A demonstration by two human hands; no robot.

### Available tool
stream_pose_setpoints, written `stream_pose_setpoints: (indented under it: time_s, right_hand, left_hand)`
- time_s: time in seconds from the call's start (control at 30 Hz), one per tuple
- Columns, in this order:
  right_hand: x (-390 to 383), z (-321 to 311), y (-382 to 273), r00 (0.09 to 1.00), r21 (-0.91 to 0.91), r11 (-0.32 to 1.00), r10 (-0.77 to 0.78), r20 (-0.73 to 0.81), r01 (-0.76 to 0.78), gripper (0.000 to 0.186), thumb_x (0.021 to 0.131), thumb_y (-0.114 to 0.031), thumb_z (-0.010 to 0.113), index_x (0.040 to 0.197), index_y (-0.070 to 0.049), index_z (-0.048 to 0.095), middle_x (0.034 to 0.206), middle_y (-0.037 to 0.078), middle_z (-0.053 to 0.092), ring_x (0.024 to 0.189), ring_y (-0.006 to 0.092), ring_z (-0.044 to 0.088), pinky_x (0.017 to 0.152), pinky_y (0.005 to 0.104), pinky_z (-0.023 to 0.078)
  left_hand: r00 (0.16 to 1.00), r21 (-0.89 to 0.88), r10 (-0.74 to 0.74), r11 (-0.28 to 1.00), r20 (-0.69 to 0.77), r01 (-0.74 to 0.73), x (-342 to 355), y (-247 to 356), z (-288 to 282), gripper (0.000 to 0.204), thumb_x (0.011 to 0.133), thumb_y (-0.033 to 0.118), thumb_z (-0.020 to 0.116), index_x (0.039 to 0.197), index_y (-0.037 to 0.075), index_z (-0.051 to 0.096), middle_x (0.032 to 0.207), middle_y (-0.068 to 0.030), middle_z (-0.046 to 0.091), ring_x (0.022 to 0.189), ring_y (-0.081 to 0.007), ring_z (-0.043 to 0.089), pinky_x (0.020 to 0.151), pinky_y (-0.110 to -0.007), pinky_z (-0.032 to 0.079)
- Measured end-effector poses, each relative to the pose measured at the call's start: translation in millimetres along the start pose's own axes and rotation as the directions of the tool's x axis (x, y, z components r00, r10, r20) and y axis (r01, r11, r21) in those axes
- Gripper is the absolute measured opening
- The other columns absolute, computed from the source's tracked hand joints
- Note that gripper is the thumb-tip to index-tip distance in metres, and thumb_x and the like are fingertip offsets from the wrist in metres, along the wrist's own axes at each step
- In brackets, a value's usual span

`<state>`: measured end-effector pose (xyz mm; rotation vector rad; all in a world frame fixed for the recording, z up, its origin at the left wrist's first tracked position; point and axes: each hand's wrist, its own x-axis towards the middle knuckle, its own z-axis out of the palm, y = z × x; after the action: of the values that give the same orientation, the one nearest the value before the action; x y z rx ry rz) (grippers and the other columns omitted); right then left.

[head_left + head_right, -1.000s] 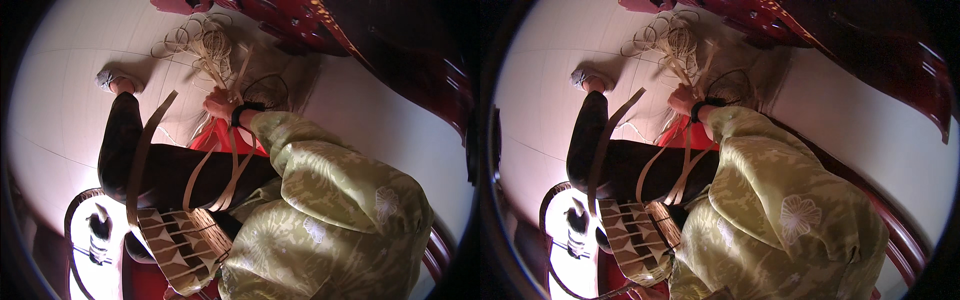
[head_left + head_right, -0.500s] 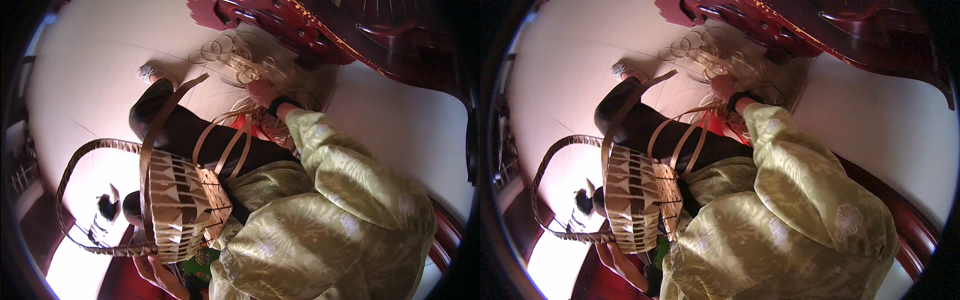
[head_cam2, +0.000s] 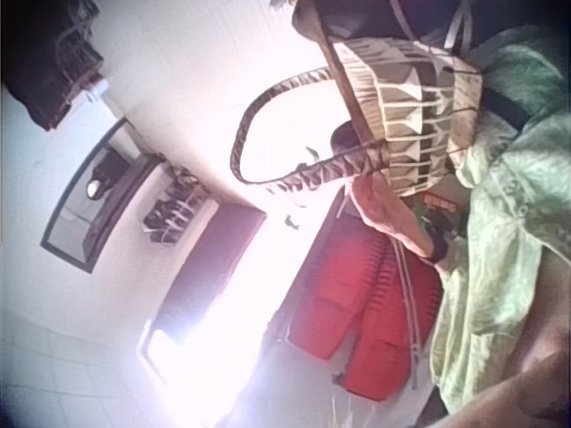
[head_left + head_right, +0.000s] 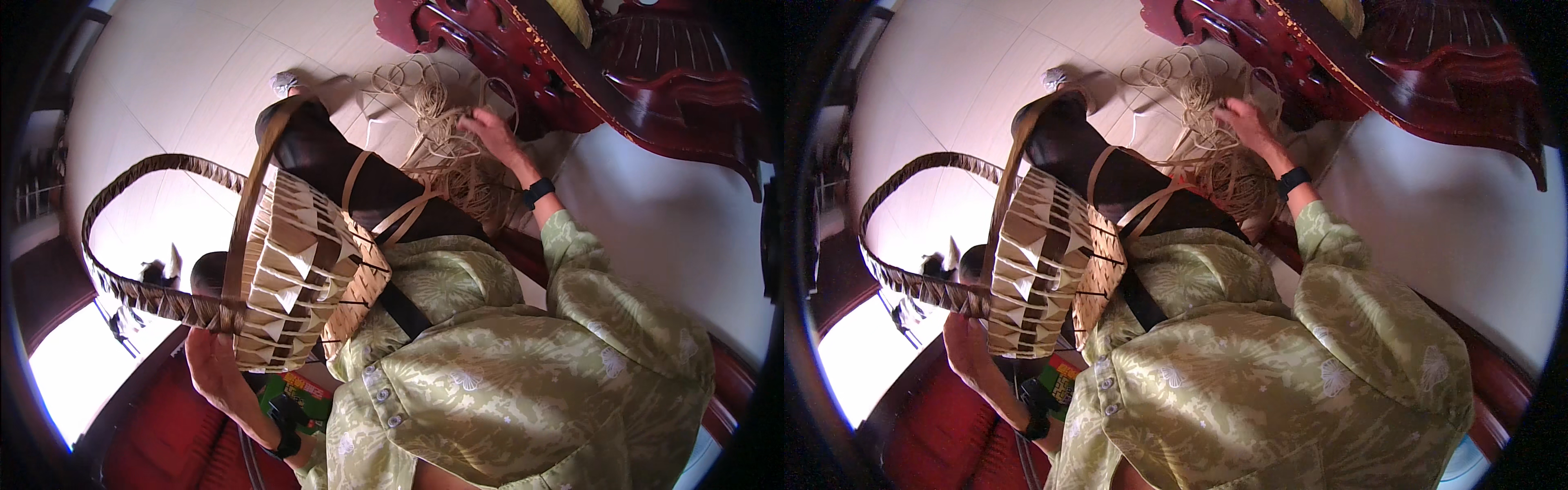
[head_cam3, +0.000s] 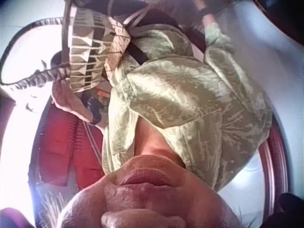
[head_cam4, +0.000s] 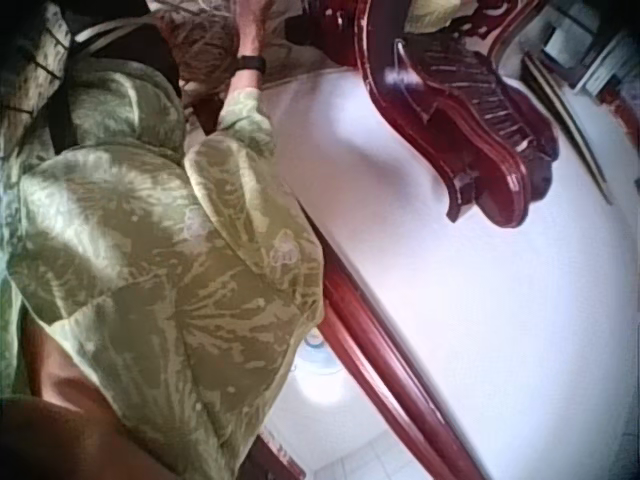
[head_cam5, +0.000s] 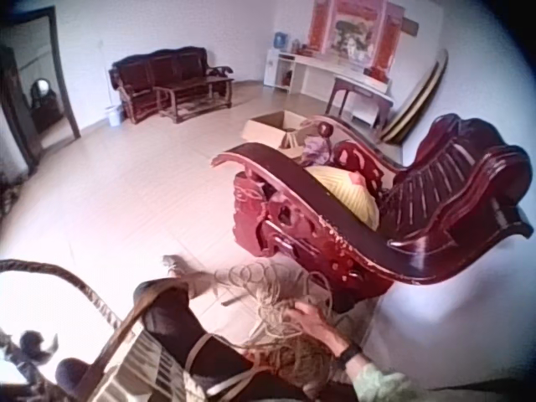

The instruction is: The person weaves a basket by hand, threading strips of material through the frame and wrapping the handle. They pick up thin fibers and use a needle to lace them through the base of the basket, securing the weave.

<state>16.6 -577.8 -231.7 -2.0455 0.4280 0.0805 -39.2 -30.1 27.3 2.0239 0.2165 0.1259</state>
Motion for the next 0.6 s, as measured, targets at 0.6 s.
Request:
stream_pose_setpoints:
  time_s: [0.6]
  right_hand:
    - [-2,-4,-246,0.862,0.336,0.805,-0.504,-0.044,0.488,0.020,0.106,-0.016,0.052,0.104,0.000,0.064,0.087,0.003,0.063,0.082,0.0117,0.059,0.080,0.0262,0.048]
  left_hand:
    - [0.993,-0.139,0.031,0.989,-0.110,-0.046,-8,22,18,0.028,0.097,-0.001,0.064,0.125,-0.003,0.063,0.107,-0.0099,0.070,0.098,-0.0150,0.066,0.089,-0.029,0.053]
